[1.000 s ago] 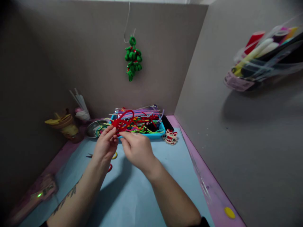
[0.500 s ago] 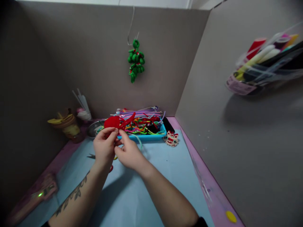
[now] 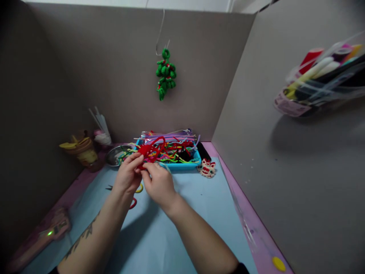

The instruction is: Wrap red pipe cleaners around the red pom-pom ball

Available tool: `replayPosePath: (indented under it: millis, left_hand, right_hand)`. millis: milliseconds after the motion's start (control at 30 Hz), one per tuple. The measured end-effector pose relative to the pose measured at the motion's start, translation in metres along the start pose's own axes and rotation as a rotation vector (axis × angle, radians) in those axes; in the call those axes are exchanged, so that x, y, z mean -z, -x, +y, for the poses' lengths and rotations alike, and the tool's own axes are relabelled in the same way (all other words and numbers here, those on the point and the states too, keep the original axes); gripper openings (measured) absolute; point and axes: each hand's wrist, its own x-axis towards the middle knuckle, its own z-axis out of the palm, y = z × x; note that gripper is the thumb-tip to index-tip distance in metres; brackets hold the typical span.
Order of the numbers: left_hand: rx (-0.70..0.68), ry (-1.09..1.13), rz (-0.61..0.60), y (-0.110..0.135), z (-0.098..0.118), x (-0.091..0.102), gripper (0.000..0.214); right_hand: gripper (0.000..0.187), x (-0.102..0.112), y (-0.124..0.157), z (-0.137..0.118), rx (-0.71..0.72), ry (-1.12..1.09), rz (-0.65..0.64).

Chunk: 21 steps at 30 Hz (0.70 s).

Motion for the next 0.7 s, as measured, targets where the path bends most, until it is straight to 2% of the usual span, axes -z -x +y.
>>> replayPosePath:
  millis: [167,267,367,533,600,700]
  left_hand:
    - [0.092,0.045,-0.025,0.000,0.004,0.001,0.038]
    - [0.020,0.011,-0.027,-0.001,-0.001,0.001,0.038]
    - [-0.079,-0.058,-0.044,-0.002,-0.007,0.002,0.033]
    - [-0.155,-0.143,-0.008,-0.006,-0.009,0.002,0.034]
    - [-0.168,-0.189,0.007,-0.008,-0.006,0.005,0.036]
    - [-0.165,-0.246,0.000,-0.014,-0.003,0.011,0.037]
  right_hand:
    - [0.019,0.002,0.001,0.006,0.120,0.025,0.116]
    - [0.023,0.001,0.003,0.006,0.176,0.047,0.179]
    - [0.027,-0.002,0.006,0.003,0.190,0.017,0.171]
    - [0.025,-0.001,0.007,-0.006,0.263,-0.082,0.068]
    - [0.024,0.003,0.006,-0.010,0.337,-0.152,-0.033]
    - [0.026,0.009,0.003,-0.015,0.467,-0.276,-0.260]
